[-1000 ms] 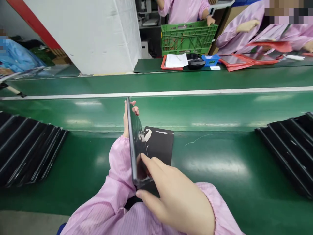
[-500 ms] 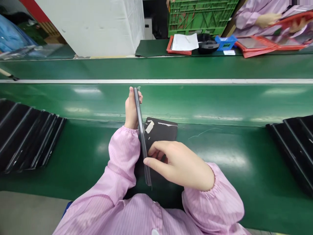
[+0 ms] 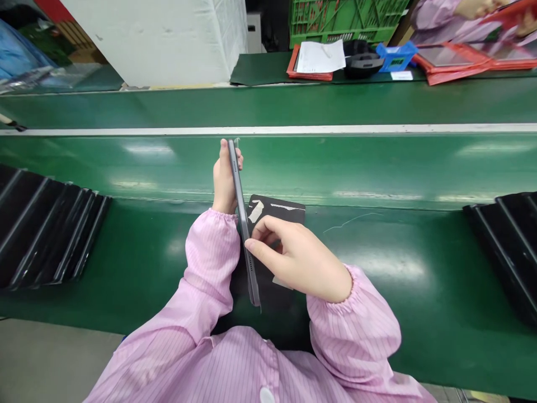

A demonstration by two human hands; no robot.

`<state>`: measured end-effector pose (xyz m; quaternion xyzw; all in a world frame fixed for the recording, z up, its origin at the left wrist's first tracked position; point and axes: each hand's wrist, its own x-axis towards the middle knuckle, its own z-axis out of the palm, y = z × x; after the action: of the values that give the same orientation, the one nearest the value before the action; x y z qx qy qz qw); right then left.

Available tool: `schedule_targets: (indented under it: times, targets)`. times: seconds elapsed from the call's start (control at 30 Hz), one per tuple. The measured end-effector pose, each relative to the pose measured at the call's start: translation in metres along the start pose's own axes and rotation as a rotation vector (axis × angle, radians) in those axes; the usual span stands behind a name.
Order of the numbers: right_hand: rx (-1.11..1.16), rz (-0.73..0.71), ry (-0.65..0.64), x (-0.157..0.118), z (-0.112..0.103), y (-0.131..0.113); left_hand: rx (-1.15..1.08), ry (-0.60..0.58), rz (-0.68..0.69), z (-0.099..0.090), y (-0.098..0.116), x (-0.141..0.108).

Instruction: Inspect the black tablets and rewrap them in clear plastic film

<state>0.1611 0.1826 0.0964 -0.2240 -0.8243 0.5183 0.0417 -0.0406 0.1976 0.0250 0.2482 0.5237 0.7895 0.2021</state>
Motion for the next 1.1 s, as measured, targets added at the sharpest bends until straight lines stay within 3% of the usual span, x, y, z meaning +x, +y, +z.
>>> schedule_targets:
  times: [0.43, 0.77, 1.1]
  targets:
    - [0.003, -0.037, -0.074, -0.001, -0.005, 0.004, 0.024, -0.013, -0.006, 0.000, -0.006, 0.002]
    - [-0.053, -0.072, -0.121, -0.003, -0.007, 0.006, 0.024, -0.024, -0.060, 0.004, 0.008, -0.006]
    - [-0.051, -0.107, -0.180, -0.010, -0.011, 0.000, 0.018, -0.085, 0.037, 0.009, 0.019, -0.012]
